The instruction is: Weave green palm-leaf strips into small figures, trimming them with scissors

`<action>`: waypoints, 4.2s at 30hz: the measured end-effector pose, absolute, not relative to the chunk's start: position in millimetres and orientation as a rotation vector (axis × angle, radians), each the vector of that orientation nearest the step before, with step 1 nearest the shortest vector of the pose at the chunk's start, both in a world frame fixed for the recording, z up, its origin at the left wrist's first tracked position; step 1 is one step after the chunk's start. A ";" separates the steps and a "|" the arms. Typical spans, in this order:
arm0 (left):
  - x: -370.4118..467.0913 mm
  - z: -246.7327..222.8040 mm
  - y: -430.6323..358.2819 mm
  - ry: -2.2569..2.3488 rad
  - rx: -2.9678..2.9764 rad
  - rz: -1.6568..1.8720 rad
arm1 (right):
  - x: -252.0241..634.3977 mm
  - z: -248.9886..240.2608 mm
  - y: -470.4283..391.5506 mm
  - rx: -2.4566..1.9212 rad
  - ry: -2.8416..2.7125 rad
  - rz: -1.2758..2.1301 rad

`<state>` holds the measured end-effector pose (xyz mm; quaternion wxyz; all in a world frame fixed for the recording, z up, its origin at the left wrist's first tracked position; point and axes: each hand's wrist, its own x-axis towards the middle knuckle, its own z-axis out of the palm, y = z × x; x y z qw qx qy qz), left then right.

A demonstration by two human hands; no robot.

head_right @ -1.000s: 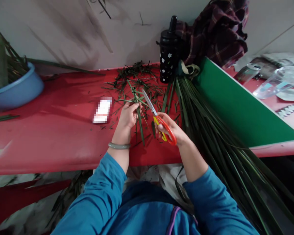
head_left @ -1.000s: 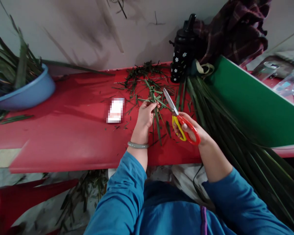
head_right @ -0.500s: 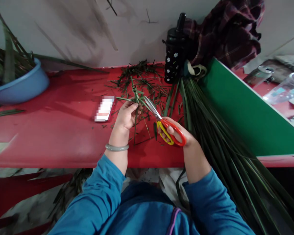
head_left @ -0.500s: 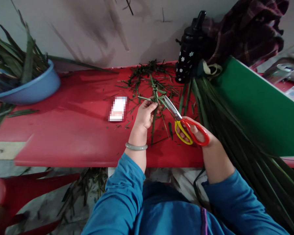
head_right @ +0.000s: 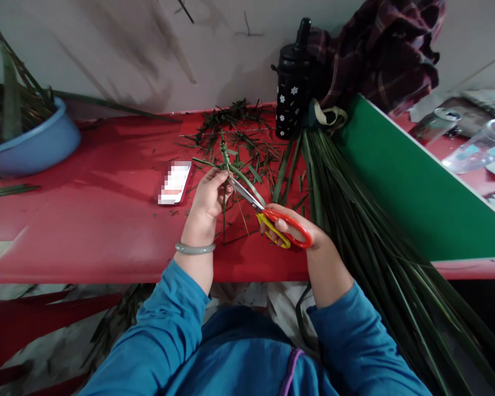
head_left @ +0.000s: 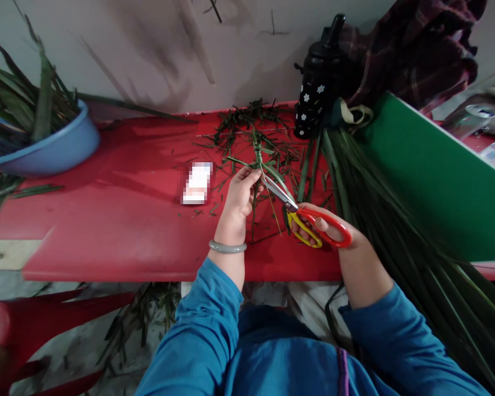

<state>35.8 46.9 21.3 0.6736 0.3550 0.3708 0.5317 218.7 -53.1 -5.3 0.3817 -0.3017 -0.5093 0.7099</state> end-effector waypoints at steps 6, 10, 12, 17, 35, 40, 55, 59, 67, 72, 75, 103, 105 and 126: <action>36.6 22.7 45.3 0.833 0.803 1.154 | 219.4 -5.8 -53.0 -0.766 -1.256 1.761; 35.3 20.6 47.6 0.836 0.727 1.206 | 219.2 -5.3 -52.7 -0.754 -1.266 1.773; 35.2 19.9 47.8 0.827 0.737 1.200 | 218.7 -4.8 -52.8 -0.750 -1.272 1.788; 37.4 21.6 44.4 0.831 0.833 1.139 | 218.0 -3.7 -53.4 -0.745 -1.283 1.785; 39.0 24.4 40.8 0.847 0.861 1.119 | 220.2 -5.0 -53.1 -0.767 -1.261 1.786; 39.3 22.5 40.6 0.842 0.858 1.081 | 221.4 -9.1 -52.5 -0.729 -1.248 1.748; 40.5 29.3 37.1 0.817 0.851 1.091 | 221.3 -1.8 -54.9 -0.773 -1.263 1.794; 40.7 24.9 37.1 0.800 0.897 1.067 | 220.8 -2.8 -55.5 -0.768 -1.253 1.783; 39.2 18.1 38.2 0.680 0.974 1.010 | 221.6 -13.0 -55.1 -0.721 -1.173 1.824; 39.6 20.7 35.9 0.713 0.979 1.003 | 221.0 -15.5 -55.2 -0.728 -1.191 1.861; 38.9 21.0 36.1 0.689 0.974 0.999 | 221.0 -16.8 -55.0 -0.716 -1.196 1.871; 37.6 19.5 36.9 0.641 1.075 0.997 | 217.9 -11.5 -55.8 -0.749 -1.145 1.799; 38.8 17.7 37.8 0.660 1.131 0.997 | 217.7 -11.1 -55.7 -0.747 -1.140 1.802; 53.9 7.4 39.8 0.798 1.116 1.163 | 206.5 -7.5 -47.5 -0.940 -1.129 1.543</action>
